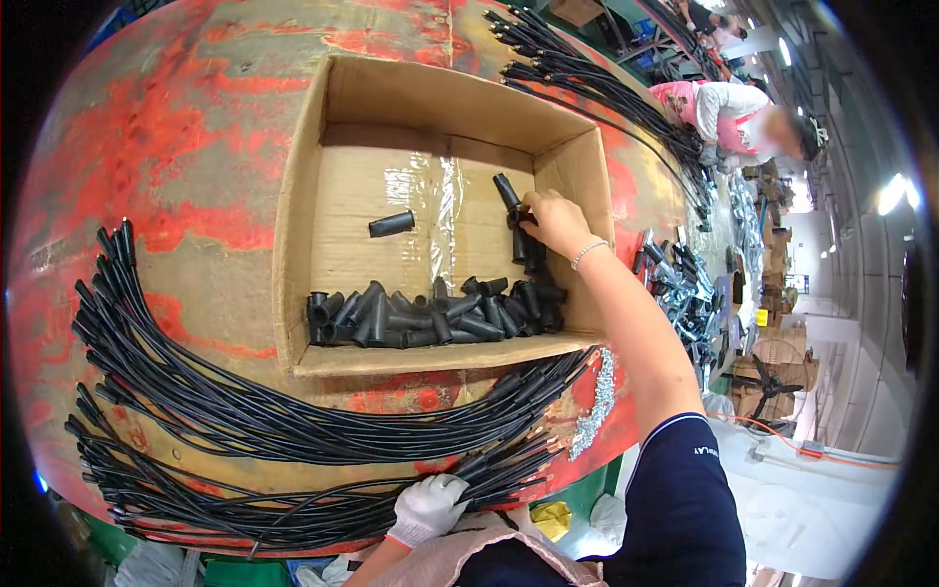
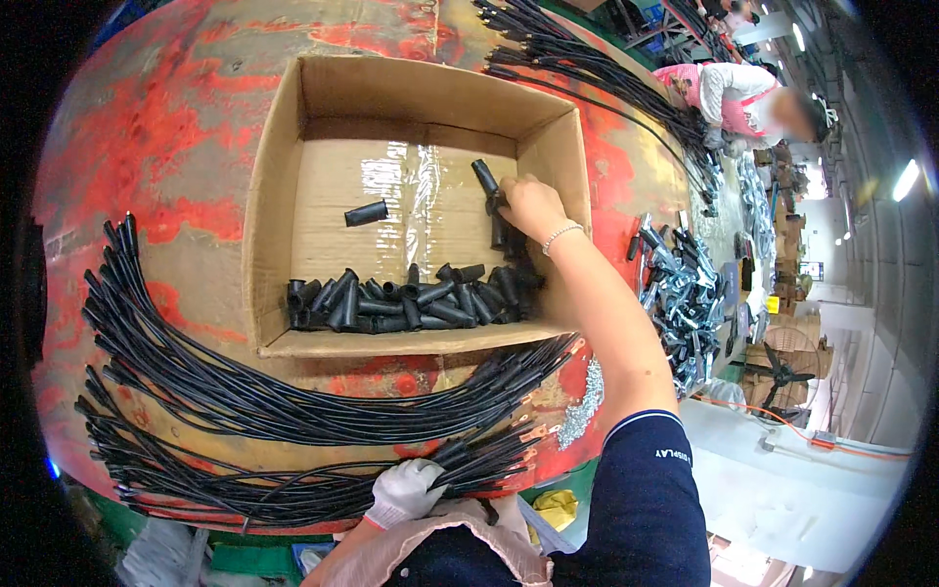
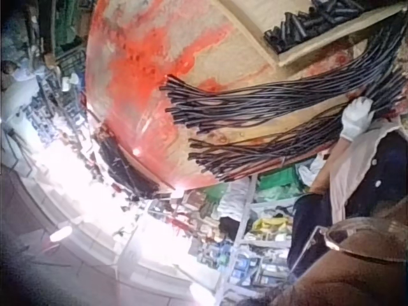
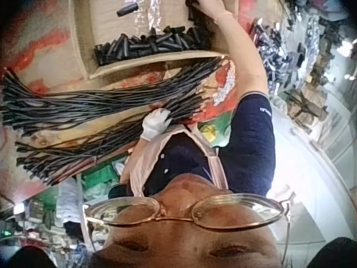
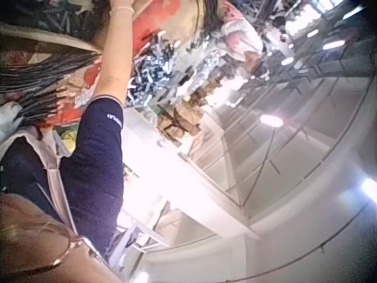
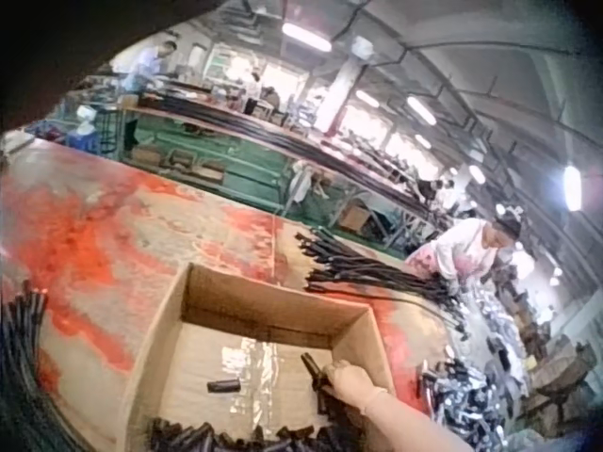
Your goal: Assembling metal alligator clips onto the ends of heavy gauge wires.
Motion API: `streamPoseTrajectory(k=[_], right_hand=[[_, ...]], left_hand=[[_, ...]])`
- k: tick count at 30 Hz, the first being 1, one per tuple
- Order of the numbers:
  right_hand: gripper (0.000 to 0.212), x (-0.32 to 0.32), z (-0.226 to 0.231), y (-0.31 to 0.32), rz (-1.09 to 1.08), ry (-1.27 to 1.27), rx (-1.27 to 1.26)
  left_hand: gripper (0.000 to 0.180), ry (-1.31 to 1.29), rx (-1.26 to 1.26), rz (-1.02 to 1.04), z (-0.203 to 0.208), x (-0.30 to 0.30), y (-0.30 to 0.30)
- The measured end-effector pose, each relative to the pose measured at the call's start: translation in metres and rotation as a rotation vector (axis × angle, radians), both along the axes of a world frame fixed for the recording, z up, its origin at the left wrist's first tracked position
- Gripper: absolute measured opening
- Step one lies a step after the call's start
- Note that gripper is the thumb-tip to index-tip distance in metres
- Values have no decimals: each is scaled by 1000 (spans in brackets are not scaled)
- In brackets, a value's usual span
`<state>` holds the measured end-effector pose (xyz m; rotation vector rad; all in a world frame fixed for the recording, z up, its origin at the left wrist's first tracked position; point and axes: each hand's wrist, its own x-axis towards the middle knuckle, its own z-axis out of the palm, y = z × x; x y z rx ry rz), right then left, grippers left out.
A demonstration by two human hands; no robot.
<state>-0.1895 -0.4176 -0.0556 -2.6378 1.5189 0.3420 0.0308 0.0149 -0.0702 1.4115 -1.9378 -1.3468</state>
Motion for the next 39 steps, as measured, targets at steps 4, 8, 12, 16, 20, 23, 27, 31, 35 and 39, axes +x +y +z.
streamPoseTrajectory(k=[4, 8, 12, 16, 20, 23, 27, 31, 35, 39], right_hand=[[36, 32, 51, 0, -50, -56, 16], [28, 22, 43, -30, -46, -210, 86], [20, 41, 42, -36, -91, -258, 131], [20, 32, 24, -45, 197, -152, 57], [25, 43, 22, -37, 386, 209, 56], [27, 47, 23, -31, 406, 361, 8], [25, 24, 7, -41, 453, 446, -61], [25, 28, 7, -44, 329, 317, -47], [38, 43, 6, -52, -208, 141, -35], [57, 23, -22, -77, -536, 97, 56]], left_hand=[[20, 5, -51, 38, -2, -1, 0], [18, -8, -54, 36, 0, -2, -1], [19, -6, -34, 46, -3, -3, 0], [19, -6, -30, 38, -2, -1, -1], [20, 0, -17, 43, -4, -1, -1], [21, -4, -18, 38, -3, -1, -2], [20, -4, -23, 37, -1, -1, -3], [19, 5, -25, 41, -2, -1, -4], [19, 11, -33, 54, -5, -2, -1], [19, 15, -11, 35, -5, -2, -1]])
